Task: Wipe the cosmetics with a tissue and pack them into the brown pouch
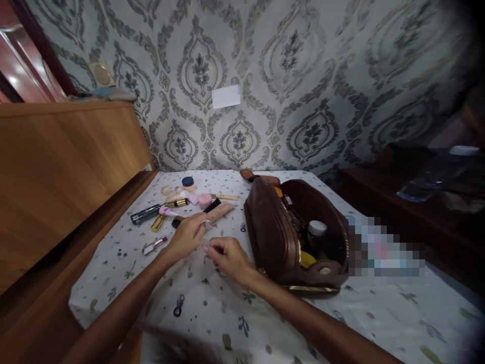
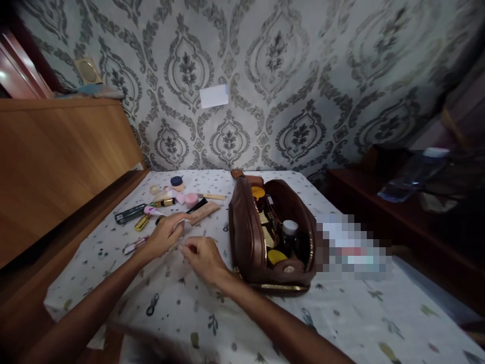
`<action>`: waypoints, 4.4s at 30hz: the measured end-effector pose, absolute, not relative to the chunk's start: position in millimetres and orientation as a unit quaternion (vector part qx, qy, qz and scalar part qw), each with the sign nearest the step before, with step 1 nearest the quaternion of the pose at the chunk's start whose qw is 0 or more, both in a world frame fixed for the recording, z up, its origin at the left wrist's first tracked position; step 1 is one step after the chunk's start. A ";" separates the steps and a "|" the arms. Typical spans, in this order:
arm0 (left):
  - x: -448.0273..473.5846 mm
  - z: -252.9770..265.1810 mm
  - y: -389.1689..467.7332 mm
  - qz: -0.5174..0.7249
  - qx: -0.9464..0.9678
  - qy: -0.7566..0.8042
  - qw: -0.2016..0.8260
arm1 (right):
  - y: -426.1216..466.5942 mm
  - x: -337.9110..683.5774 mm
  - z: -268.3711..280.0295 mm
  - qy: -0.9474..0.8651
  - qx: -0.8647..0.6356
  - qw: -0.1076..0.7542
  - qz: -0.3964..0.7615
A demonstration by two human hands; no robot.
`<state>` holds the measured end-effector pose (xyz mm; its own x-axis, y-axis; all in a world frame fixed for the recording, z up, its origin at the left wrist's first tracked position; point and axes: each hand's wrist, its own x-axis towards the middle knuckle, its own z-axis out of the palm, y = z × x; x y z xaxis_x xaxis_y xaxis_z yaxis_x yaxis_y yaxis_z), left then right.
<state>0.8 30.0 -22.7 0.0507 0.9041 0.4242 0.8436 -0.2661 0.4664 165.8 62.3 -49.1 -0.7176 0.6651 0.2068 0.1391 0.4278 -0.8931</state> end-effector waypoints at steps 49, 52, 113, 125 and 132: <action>14.1 -38.2 -7.0 0.303 0.716 0.628 0.042 | 65.5 144.7 -90.3 -0.739 -0.261 0.422 0.456; 16.7 -43.4 -11.8 0.313 0.716 0.624 -0.012 | 65.2 143.4 -92.7 -0.743 -0.268 0.425 0.442; -1.1 -62.3 5.5 0.495 0.587 0.587 0.255 | 66.0 143.8 -82.3 -0.284 -0.173 0.353 0.874; 4.5 -69.5 2.3 0.408 0.649 0.637 0.084 | 61.7 144.6 -77.3 -0.301 -0.169 0.350 0.871; 8.1 -70.8 2.3 0.368 0.641 0.672 0.050 | 60.7 144.5 -76.7 -0.330 -0.193 0.360 0.851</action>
